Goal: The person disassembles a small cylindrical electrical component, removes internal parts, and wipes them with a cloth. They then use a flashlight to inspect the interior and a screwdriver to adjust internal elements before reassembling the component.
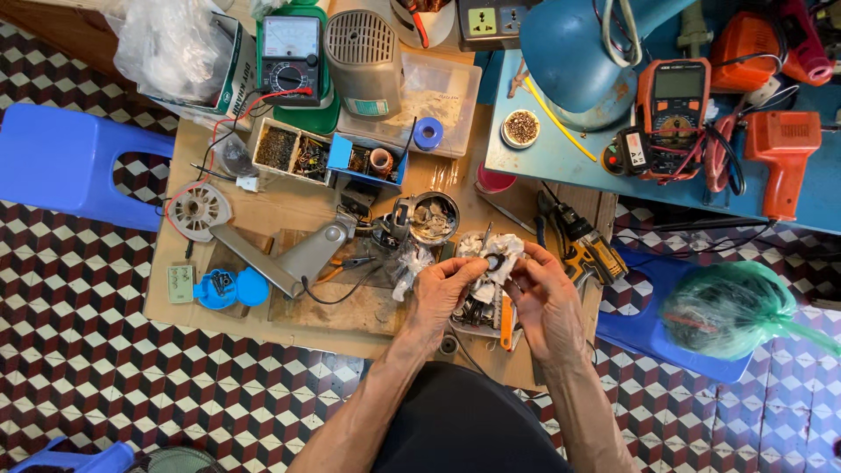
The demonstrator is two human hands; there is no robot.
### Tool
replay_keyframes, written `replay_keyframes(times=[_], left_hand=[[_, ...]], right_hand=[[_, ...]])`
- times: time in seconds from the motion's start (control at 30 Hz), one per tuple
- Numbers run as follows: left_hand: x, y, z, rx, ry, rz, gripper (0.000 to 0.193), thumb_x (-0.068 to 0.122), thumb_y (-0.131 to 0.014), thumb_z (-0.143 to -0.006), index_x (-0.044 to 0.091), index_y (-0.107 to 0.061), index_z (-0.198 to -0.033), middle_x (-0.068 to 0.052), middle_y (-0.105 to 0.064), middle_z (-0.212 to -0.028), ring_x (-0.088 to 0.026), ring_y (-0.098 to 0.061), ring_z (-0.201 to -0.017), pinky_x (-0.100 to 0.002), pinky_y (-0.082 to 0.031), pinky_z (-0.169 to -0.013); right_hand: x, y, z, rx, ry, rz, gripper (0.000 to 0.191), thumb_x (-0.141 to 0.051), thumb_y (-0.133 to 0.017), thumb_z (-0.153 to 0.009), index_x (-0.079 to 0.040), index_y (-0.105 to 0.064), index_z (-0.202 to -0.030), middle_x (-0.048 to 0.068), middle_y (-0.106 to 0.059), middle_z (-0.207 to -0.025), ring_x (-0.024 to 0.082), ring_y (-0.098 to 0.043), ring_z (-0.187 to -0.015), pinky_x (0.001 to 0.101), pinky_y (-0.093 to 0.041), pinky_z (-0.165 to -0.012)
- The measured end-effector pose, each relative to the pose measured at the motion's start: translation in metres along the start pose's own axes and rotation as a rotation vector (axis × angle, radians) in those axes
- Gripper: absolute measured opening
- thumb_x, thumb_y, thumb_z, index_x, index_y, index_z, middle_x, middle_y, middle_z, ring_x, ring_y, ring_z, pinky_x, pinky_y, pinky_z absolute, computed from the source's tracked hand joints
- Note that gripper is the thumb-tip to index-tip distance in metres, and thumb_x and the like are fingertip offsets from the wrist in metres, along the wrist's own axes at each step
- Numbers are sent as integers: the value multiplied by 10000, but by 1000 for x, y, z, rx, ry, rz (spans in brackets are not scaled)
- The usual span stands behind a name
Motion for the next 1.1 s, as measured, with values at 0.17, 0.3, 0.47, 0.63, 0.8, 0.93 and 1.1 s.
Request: replay_keyframes(times=[0.17,0.3,0.47,0.63,0.8,0.93,1.1], left_hand=[[-7,-12,21,12,5,-76,292,270,-810,-851,19,-787,-1000,39,-680,-733,-26,-550,-612,-177,-423,-538],[-6,-20,27,32,-270,-374,299,288,-789,-878,28,-795,-1025,16,-745,-852,-41,-650,-744,-188,-524,-654],[-9,-28,32,-39,-377,-587,328,355,-701,-960,71,-794,-1096,-34,-712,-961,-88,-662,-792,-226,-557,-653],[-3,-27,30,-188,-230,-373,389,324,-703,-955,107,-720,-1277,-57,-725,-1004,-102,-662,-892,-236,-552,-758],[-3,-26,32,-258,-255,-533,367,302,-766,-903,48,-756,-1168,-50,-768,-989,-101,-701,-890,-246,-573,-751],[-6,-20,29,-194,-262,-444,360,294,-777,-898,16,-778,-1127,-38,-769,-968,-71,-685,-858,-225,-564,-752],[-14,-9,24,-90,15,-154,222,293,-773,-902,83,-753,-970,30,-622,-751,-54,-474,-615,-220,-367,-540]], right_hand=[[6,18,14,-64,6,41,390,-19,-630,-920,-25,-541,-1299,79,-649,-1212,163,-628,-1120,349,-497,-1030],[13,38,11,-98,-20,75,297,-22,-669,-950,32,-628,-1239,105,-689,-1170,181,-651,-1079,344,-507,-1003],[5,54,14,-52,-5,184,229,-49,-679,-952,26,-690,-1168,94,-724,-1090,169,-677,-985,347,-557,-934],[-8,50,23,-28,22,164,240,-85,-676,-953,24,-687,-1167,89,-723,-1060,166,-696,-939,345,-602,-884],[-6,38,27,28,105,290,229,-99,-666,-978,16,-683,-1175,72,-722,-1061,128,-688,-919,278,-575,-836],[-2,31,29,57,236,566,207,-117,-656,-1009,21,-677,-1160,66,-715,-1011,104,-670,-848,259,-578,-763],[3,27,25,-6,238,460,207,-103,-669,-996,19,-680,-1163,64,-724,-1015,98,-674,-857,250,-574,-773]])
Point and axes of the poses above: each hand's wrist, its own z-axis away from the middle knuckle, its own y-axis out of the back of the hand, x = y × z, the point moved 3 cm from there along -z, towards the middle knuckle
